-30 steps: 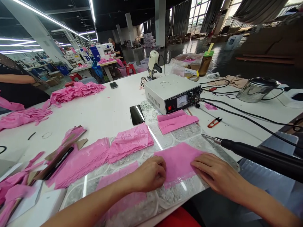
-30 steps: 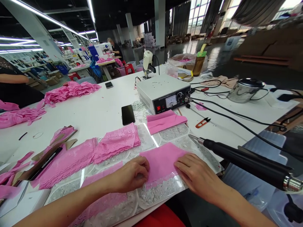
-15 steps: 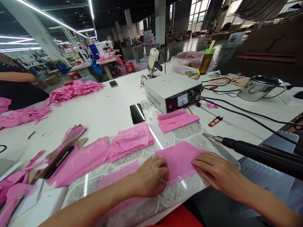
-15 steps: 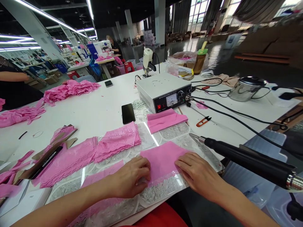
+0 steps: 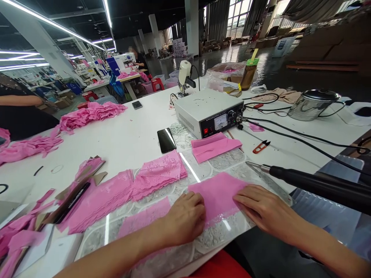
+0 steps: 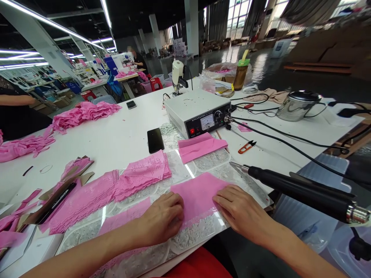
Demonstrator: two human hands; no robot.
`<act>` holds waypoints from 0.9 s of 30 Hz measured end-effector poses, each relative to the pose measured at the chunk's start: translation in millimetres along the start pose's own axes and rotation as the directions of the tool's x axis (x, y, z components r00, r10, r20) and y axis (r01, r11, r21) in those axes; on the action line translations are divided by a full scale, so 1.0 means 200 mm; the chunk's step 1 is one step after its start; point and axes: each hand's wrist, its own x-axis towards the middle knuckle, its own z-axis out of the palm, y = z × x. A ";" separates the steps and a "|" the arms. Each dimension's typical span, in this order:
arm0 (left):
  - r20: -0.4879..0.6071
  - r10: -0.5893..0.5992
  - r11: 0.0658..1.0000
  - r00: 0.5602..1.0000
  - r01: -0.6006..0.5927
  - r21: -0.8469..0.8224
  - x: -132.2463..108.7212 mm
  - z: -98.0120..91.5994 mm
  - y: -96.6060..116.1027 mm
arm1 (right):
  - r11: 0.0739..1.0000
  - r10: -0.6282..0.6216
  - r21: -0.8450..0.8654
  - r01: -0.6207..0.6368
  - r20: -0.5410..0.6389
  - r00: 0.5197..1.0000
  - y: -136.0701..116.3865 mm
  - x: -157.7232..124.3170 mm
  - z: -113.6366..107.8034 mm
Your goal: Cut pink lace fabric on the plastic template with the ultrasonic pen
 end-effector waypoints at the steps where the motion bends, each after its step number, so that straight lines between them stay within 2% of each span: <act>1: -0.001 -0.007 1.000 1.000 0.007 -0.006 0.00 0.00 0.00 | 1.000 0.000 0.001 0.000 -0.004 1.000 0.00 0.00 0.00; 11: 0.017 -0.113 0.967 0.993 0.114 -0.229 0.04 -0.03 -0.03 | 1.000 0.012 0.022 -0.012 0.002 1.000 -0.01 0.01 -0.01; 19: 0.092 -0.191 0.896 0.977 0.212 -0.390 0.06 -0.06 -0.08 | 0.997 0.037 0.059 -0.040 0.056 0.998 0.01 0.01 -0.02; 23: 0.100 -0.190 0.886 0.977 0.214 -0.411 0.07 -0.07 -0.09 | 0.995 0.041 0.084 -0.048 0.087 0.995 -0.01 0.03 -0.02; 27: 0.081 -0.198 0.901 0.977 0.214 -0.378 0.05 -0.08 -0.02 | 0.990 0.009 0.141 -0.013 0.028 1.000 -0.07 0.07 0.02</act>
